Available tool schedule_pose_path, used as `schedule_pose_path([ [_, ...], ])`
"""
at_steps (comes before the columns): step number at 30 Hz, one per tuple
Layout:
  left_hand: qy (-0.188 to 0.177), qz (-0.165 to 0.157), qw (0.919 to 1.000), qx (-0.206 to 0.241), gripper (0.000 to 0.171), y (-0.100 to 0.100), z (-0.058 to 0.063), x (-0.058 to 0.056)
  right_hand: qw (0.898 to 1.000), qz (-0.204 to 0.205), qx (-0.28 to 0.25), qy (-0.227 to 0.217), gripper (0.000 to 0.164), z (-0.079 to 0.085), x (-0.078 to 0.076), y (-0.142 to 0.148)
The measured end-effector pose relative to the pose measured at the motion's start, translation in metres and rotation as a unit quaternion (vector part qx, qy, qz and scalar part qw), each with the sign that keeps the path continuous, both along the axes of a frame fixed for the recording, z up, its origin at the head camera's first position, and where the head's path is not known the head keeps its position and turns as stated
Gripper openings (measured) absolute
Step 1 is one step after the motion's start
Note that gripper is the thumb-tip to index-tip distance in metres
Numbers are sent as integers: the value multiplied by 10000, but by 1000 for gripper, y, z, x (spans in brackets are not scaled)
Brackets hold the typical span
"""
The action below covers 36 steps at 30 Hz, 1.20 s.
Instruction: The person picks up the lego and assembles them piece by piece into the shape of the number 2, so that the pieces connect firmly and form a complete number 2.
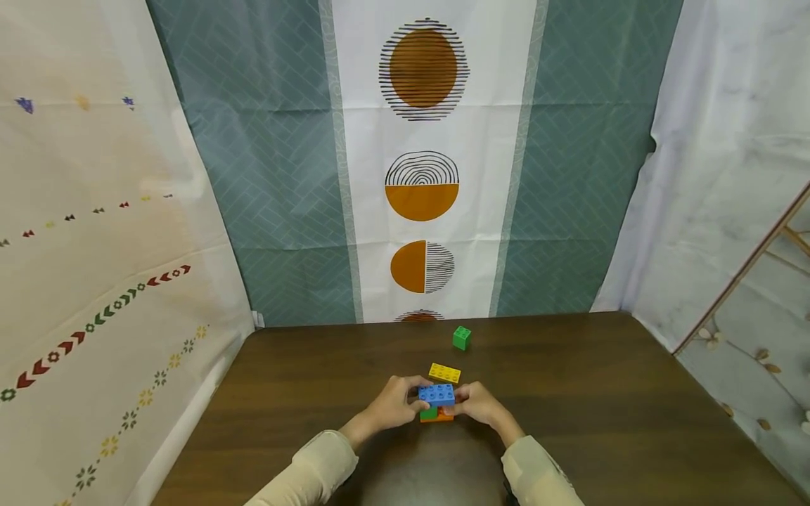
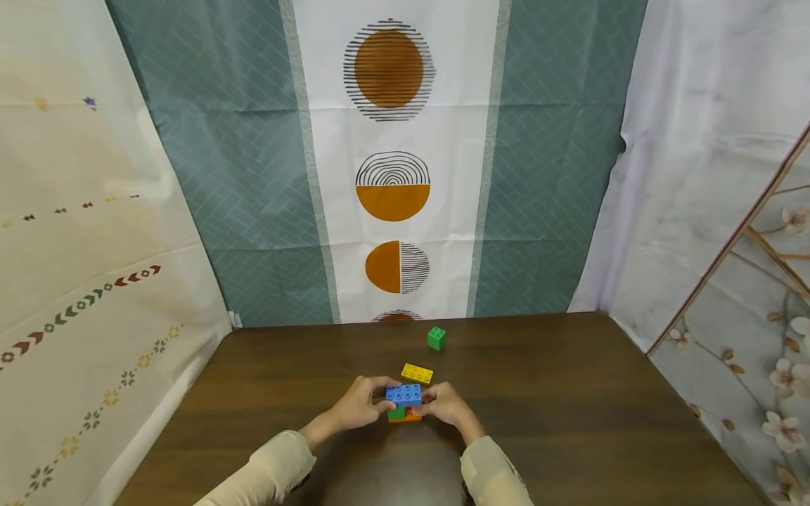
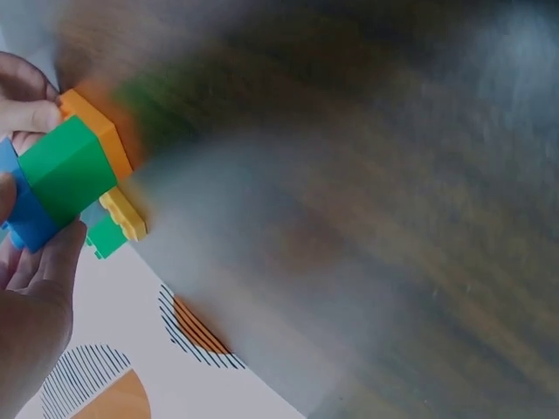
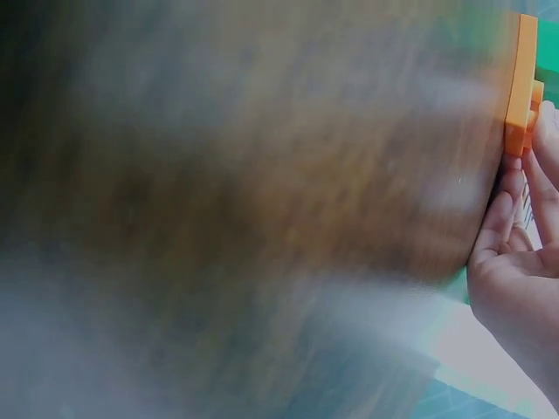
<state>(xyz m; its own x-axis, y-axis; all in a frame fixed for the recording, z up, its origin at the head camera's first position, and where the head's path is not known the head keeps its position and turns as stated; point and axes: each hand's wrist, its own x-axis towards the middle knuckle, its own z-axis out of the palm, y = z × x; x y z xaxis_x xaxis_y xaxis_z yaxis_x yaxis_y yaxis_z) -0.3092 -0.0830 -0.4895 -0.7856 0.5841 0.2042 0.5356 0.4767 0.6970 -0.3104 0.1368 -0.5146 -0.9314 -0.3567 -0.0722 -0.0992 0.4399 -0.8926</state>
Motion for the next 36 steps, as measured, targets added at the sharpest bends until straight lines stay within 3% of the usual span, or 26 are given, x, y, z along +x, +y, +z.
schedule_pose_path([
  [8, -14, 46, 9999, 143, 31, 0, -3, 2, 10000, -84, 46, -6, 27, -1, 1, -2],
  [15, -330, 117, 9994, 13, 33, -3, -3, 4, 9996, 29, -93, -272, 28, -3, 5, -4],
  [22, -202, 78, 9995, 215, 32, -2, 0, -1, 9999, -74, -20, -154, 30, -1, 1, -1],
  [27, -317, -12, 9988, 361, 31, -1, -1, -3, 9999, -36, 18, -158, 30, 2, 2, 2],
  [36, -247, 37, 9994, 225, 31, -3, 1, -1, 9965, -247, -538, -598, 38, 6, 5, 9],
])
